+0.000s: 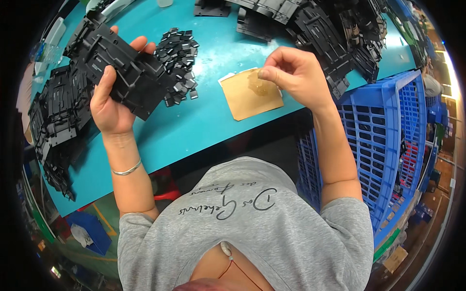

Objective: The person sets up a stool at a workstation and assembles toy car chassis, repeatedly picking up small plastic pieces, dipping them in glue, and attaching them to the chassis by hand.

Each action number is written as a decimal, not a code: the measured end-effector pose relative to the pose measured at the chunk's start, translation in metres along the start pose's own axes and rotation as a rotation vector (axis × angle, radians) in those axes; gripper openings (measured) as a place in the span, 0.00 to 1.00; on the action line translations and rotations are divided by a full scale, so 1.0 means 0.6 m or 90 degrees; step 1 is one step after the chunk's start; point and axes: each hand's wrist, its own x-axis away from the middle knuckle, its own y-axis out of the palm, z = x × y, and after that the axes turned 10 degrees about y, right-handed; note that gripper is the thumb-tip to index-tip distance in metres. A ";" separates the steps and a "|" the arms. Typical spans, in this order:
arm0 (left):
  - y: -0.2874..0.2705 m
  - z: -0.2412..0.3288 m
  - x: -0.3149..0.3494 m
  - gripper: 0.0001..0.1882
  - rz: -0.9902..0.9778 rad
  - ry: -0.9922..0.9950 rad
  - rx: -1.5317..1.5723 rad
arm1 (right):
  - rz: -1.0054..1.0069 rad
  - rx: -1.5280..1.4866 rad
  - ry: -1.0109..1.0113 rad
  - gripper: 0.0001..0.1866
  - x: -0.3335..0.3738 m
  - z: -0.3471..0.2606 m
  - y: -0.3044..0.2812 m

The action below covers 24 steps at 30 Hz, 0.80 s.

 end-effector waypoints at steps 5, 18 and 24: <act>0.006 -0.013 0.000 0.29 0.015 -0.001 0.032 | 0.186 0.303 -0.149 0.03 0.045 0.032 0.018; 0.009 -0.018 0.002 0.30 0.028 -0.017 -0.025 | 0.226 0.558 -0.345 0.06 0.061 0.047 0.033; 0.013 -0.017 0.003 0.30 0.023 -0.014 -0.044 | 0.201 0.650 -0.377 0.08 0.060 0.035 0.036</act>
